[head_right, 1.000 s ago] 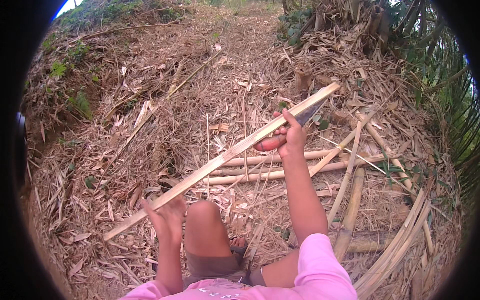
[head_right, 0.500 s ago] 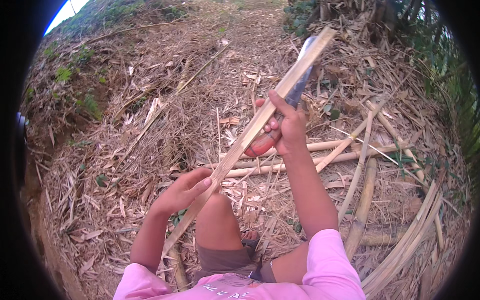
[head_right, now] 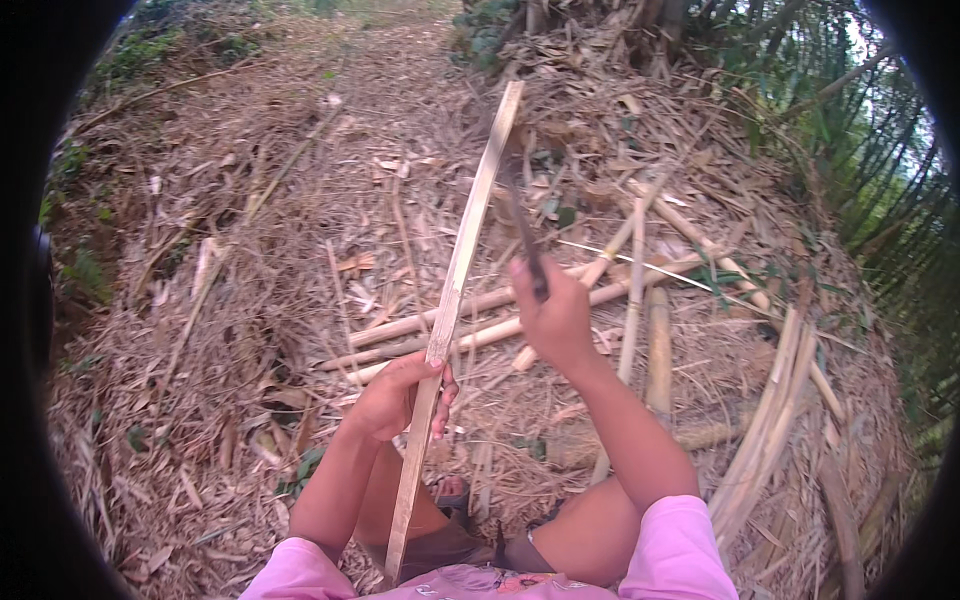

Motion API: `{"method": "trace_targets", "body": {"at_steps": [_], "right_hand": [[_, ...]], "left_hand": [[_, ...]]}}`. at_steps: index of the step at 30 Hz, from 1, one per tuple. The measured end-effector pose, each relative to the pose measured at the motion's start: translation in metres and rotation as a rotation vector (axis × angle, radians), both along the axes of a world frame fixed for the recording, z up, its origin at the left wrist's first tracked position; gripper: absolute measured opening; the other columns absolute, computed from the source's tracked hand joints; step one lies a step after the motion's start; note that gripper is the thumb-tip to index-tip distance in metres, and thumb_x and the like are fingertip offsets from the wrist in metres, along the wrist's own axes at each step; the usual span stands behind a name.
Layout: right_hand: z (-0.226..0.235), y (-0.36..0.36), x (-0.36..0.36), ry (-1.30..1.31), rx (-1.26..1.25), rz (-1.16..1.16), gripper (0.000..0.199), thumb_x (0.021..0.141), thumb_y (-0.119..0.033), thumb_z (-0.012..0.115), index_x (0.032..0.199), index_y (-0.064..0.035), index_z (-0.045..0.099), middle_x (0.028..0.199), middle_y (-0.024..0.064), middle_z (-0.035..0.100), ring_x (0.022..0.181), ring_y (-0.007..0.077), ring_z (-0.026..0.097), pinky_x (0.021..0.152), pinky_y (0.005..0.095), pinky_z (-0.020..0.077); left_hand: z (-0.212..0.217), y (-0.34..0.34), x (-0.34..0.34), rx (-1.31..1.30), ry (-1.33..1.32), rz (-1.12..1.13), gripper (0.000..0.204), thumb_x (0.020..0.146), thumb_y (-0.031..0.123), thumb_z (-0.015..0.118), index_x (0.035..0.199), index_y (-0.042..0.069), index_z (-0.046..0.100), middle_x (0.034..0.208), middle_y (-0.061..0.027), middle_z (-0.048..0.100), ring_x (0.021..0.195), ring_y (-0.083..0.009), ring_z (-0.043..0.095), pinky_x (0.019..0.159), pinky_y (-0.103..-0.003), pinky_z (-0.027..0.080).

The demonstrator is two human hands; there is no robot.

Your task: The person scrapes the outer surface of a bamboo pole using a machete and then strips off pieces of the bamboo.

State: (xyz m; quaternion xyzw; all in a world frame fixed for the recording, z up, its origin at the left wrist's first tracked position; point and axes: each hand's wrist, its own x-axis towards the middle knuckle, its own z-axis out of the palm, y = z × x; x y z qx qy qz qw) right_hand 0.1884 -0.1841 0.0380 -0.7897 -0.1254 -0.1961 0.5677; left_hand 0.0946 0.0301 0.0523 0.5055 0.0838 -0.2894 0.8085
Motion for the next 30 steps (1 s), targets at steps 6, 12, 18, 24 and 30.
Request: {"method": "trace_targets", "body": {"at_steps": [6,12,18,24,30], "right_hand": [[-0.044,-0.013,-0.044,-0.214,-0.62,0.011,0.02,0.076,-0.02,0.074,0.081,-0.0061,0.061,0.07,0.0089,0.06,0.057,0.0275,0.063,0.05,0.0372,0.0484],[-0.085,-0.006,-0.046,-0.153,-0.8,0.136,0.024,0.071,-0.02,0.073,0.081,-0.0073,0.055,0.073,0.008,0.058,0.063,0.0279,0.064,0.053,0.0391,0.0497],[-0.091,0.006,-0.044,-0.135,-0.822,0.244,0.022,0.073,-0.018,0.069,0.081,-0.0063,0.052,0.066,0.0094,0.058,0.06,0.0286,0.064,0.053,0.0399,0.0497],[-0.116,0.009,-0.03,-0.209,-0.832,0.209,0.021,0.065,-0.012,0.071,0.078,-0.0089,0.055,0.065,0.0074,0.06,0.059,0.0269,0.064,0.055,0.038,0.0488],[-0.128,0.013,-0.025,-0.341,-0.791,0.089,0.017,0.066,-0.012,0.071,0.076,-0.0113,0.057,0.063,0.0057,0.06,0.058,0.0248,0.063,0.057,0.039,0.0476]], "left_hand": [[-0.046,-0.017,0.009,-0.169,0.01,-0.06,0.024,0.103,0.026,0.042,0.118,0.007,0.046,0.068,-0.0024,0.046,0.042,-0.012,0.041,0.04,-0.027,0.037],[-0.086,-0.022,-0.001,-0.054,0.124,-0.002,0.022,0.104,0.03,0.039,0.109,0.01,0.047,0.07,-0.001,0.043,0.043,-0.0093,0.034,0.041,-0.025,0.032],[-0.099,-0.021,-0.003,-0.012,0.162,0.026,0.022,0.104,0.032,0.041,0.106,0.011,0.048,0.069,0.0002,0.041,0.044,-0.0077,0.033,0.04,-0.025,0.031],[-0.1,-0.014,-0.013,0.022,0.22,0.078,0.024,0.104,0.032,0.042,0.104,0.009,0.048,0.067,0.0005,0.039,0.043,-0.0069,0.031,0.04,-0.024,0.029],[-0.097,-0.009,-0.02,0.038,0.128,0.078,0.027,0.104,0.036,0.043,0.102,0.009,0.046,0.064,0.0011,0.037,0.04,-0.0066,0.029,0.036,-0.023,0.027]]}}
